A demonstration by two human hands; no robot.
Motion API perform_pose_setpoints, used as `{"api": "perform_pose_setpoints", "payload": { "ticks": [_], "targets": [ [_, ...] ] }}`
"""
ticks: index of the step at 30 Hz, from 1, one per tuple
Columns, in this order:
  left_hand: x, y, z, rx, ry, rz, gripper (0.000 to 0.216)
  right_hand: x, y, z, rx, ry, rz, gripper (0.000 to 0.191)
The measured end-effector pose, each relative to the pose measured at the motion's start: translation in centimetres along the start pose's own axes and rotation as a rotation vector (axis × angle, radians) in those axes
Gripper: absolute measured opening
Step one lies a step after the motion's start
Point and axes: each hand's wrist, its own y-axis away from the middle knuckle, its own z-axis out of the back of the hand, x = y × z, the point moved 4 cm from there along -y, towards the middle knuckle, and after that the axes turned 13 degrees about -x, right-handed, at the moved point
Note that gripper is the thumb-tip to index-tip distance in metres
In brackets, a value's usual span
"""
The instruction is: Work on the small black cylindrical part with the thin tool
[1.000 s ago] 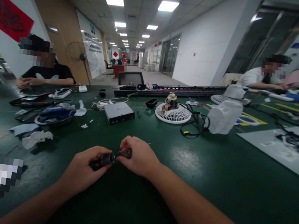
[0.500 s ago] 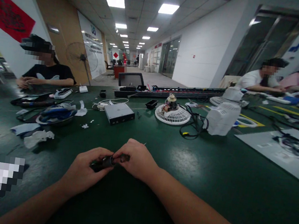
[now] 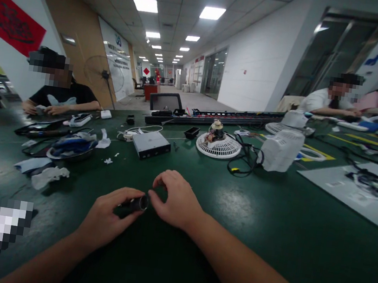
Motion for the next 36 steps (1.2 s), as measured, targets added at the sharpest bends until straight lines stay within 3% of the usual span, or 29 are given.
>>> {"api": "perform_pose_setpoints", "payload": {
  "ticks": [4,10,13,19,26,31,36],
  "targets": [
    [0.5,-0.1,0.3,-0.046,-0.066,0.066,0.030,0.0,-0.3,1.3,-0.172,-0.124,-0.029,0.020],
    [1.3,-0.1,0.6,-0.116,-0.118,0.156,0.032,-1.4,0.0,1.9,-0.388,-0.372,-0.186,0.014],
    [1.2,-0.2,0.6,-0.115,-0.112,0.169,0.032,-2.0,0.3,1.1,-0.364,-0.532,-0.251,0.017],
    [0.8,-0.3,0.6,-0.120,-0.097,0.163,0.030,-2.0,0.6,-0.2,-0.221,-0.506,-0.248,0.020],
    [0.8,-0.4,0.7,-0.138,-0.094,0.175,0.028,-1.4,0.7,0.1,-0.199,-0.538,-0.223,0.018],
    [1.0,-0.2,0.5,-0.119,-0.092,0.173,0.030,-1.4,0.7,0.2,-0.199,-0.429,-0.207,0.015],
    [0.9,-0.2,0.5,-0.101,-0.076,0.176,0.030,-1.8,0.7,-0.1,-0.189,-0.588,-0.233,0.019]
  ]
}}
